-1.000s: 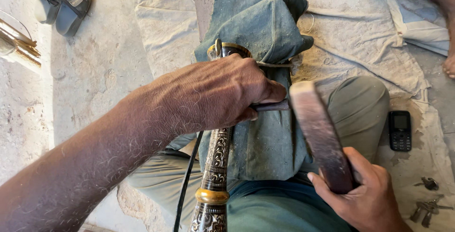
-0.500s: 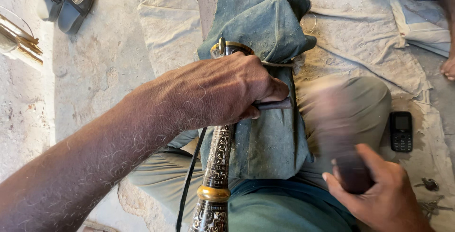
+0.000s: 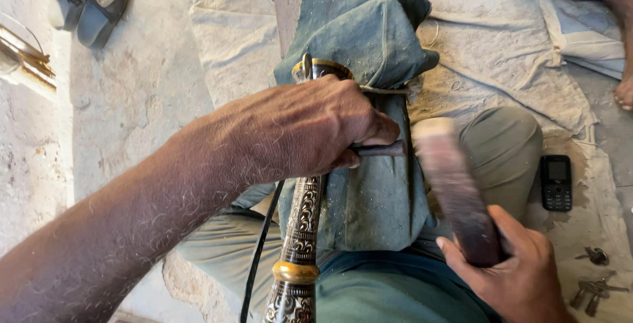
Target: The person holds a decorative metal hookah pipe in their left hand and uses a hammer in their right hand to repeatedly strike the metal surface. They rotate the pipe to work on different sections of the body and handle.
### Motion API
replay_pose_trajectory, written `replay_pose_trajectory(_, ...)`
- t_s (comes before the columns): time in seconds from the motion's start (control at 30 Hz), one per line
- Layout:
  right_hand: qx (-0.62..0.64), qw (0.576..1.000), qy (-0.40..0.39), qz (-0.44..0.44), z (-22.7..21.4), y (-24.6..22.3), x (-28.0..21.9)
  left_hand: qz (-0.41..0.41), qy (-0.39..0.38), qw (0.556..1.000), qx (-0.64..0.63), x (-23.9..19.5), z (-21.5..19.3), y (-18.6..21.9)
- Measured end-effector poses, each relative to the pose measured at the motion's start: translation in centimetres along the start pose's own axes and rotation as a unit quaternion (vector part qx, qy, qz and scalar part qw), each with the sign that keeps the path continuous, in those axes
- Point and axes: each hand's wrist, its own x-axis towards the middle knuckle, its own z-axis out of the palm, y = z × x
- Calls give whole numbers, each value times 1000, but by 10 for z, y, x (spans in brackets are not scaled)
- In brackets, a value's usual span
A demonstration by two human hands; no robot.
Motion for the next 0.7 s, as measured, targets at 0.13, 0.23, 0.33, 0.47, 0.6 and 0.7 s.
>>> replay_pose_trajectory(0.13, -7, 1000, 8, 24, 7, 0, -6, 11, -2, 1000, 5, -2, 2, -1)
replay_pose_trajectory(0.23, 12, 999, 41, -30, 10, -3, -6, 26, 6, 1000, 0, -1, 1, -1)
replay_pose_trajectory(0.33, 45, 999, 17, -1, 8, -10, -4, 10, -6, 1000, 6, -3, 2, -1)
replay_pose_trajectory(0.47, 40, 998, 23, -34, 3, -19, 1, -10, -17, 1000, 3, 0, 2, 0)
replay_pose_trajectory(0.6, 17, 1000, -11, -21, 3, -25, 2, 14, 0, 1000, 12, -4, 3, -2)
replay_pose_trajectory(0.7, 61, 996, 38, -46, 5, -23, 2, 12, -13, 1000, 16, -3, -2, -2)
